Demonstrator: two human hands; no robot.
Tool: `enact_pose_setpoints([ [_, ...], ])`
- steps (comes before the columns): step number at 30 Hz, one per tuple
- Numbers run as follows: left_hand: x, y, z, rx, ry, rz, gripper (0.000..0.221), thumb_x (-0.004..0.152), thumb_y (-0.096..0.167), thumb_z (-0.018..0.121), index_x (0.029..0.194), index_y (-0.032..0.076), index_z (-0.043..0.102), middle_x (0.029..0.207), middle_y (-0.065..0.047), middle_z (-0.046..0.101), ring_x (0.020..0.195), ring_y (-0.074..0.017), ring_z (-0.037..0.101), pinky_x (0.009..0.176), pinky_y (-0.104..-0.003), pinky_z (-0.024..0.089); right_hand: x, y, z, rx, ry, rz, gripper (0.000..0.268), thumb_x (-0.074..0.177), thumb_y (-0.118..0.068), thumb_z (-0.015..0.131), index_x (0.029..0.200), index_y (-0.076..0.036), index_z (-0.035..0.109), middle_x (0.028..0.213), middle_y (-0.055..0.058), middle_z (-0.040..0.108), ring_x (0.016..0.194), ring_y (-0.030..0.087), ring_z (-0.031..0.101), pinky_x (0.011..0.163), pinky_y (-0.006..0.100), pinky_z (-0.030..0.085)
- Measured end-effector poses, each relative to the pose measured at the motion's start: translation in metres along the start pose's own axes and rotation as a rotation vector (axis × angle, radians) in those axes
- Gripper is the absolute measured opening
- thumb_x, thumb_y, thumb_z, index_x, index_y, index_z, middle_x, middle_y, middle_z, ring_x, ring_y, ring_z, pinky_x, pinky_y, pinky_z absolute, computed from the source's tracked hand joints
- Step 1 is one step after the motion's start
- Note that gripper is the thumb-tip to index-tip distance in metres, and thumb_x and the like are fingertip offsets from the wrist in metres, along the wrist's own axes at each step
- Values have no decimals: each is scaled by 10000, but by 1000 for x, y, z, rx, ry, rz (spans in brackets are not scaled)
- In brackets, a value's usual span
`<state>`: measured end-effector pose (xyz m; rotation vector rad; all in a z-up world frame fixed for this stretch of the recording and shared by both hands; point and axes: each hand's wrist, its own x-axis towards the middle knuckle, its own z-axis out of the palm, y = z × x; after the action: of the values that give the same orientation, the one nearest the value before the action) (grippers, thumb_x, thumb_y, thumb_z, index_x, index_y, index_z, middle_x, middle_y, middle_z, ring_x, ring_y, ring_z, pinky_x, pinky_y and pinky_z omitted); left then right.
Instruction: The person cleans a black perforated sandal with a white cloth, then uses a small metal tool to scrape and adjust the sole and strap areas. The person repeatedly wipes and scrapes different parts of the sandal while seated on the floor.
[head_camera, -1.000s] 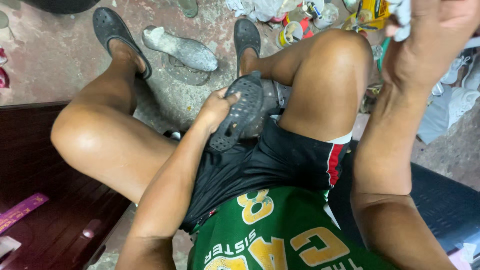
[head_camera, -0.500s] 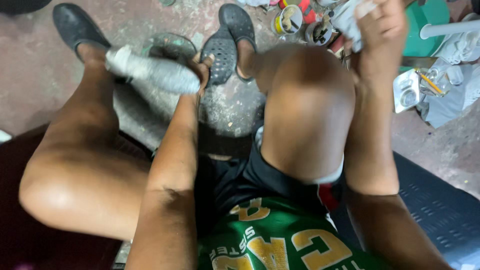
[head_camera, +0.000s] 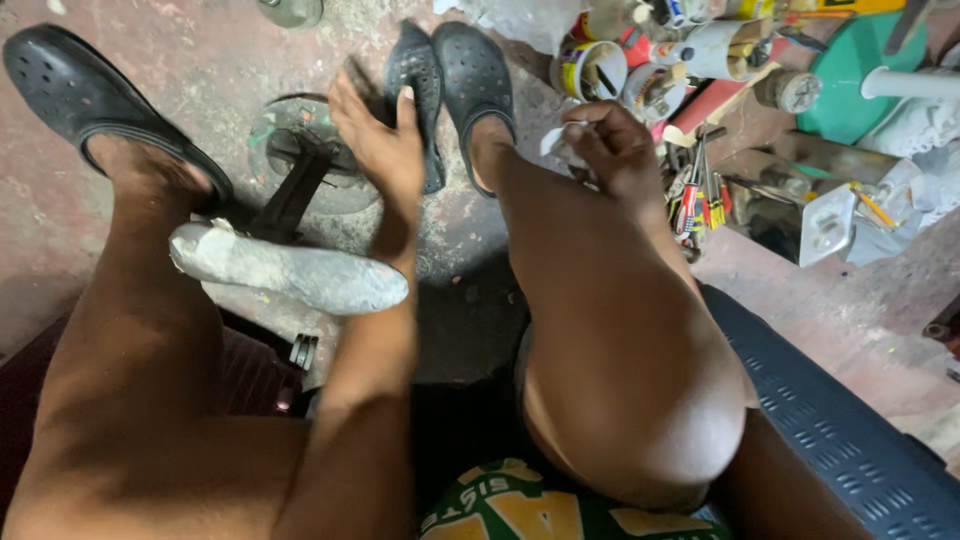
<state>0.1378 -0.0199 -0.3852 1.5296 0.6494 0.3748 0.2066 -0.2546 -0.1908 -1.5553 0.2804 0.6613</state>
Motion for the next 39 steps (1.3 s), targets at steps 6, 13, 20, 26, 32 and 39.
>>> enact_pose_setpoints([
  [6, -45, 69, 65, -455, -347, -424, 387, 1009, 145, 647, 1395, 126, 631, 1261, -93, 682, 904, -166, 642, 771, -284, 557, 43, 50, 7, -102, 127, 35, 49, 1068, -104, 661, 1112, -84, 672, 878, -55, 660, 691, 15, 544, 582, 196, 412],
  [13, -32, 92, 81, -101, -472, 66, 301, 924, -6, 724, 1204, 102, 710, 1185, -57, 721, 1020, -102, 716, 841, -254, 602, 45, 58, -10, 83, 21, 61, 93, 1106, -183, 572, 1086, -119, 636, 864, -1, 706, 664, 42, 553, 552, 198, 366],
  [20, -37, 54, 93, -183, -440, -329, 164, 965, 42, 702, 1123, 49, 747, 973, -18, 777, 819, -73, 695, 724, -242, 571, 45, 56, -14, -178, 19, 30, 76, 1085, -160, 661, 1108, -89, 654, 829, -50, 574, 687, 26, 485, 588, 222, 426],
  [26, -30, 29, 89, -436, -472, -611, 145, 999, 57, 695, 1134, 62, 747, 925, 10, 738, 763, -62, 634, 694, -234, 541, 40, 24, -2, -433, -106, 41, 206, 1098, -184, 625, 1251, -47, 637, 939, -16, 626, 774, 64, 527, 654, 237, 434],
  [32, -29, 35, 86, -566, -591, -708, 119, 1009, 88, 669, 1106, 55, 730, 963, -16, 738, 819, -89, 688, 747, -284, 621, 34, 14, 9, -809, -95, -615, 540, 903, -53, 750, 1381, 75, 533, 1221, 232, 657, 1161, 338, 642, 935, 405, 507],
  [39, -35, 58, 88, -759, -466, -833, 95, 963, 131, 682, 1045, 89, 708, 985, -34, 753, 838, -154, 746, 749, -302, 614, 47, 28, -21, -678, -87, -272, 130, 1035, -36, 695, 1161, -4, 692, 1060, 73, 735, 957, 132, 695, 846, 286, 562],
])
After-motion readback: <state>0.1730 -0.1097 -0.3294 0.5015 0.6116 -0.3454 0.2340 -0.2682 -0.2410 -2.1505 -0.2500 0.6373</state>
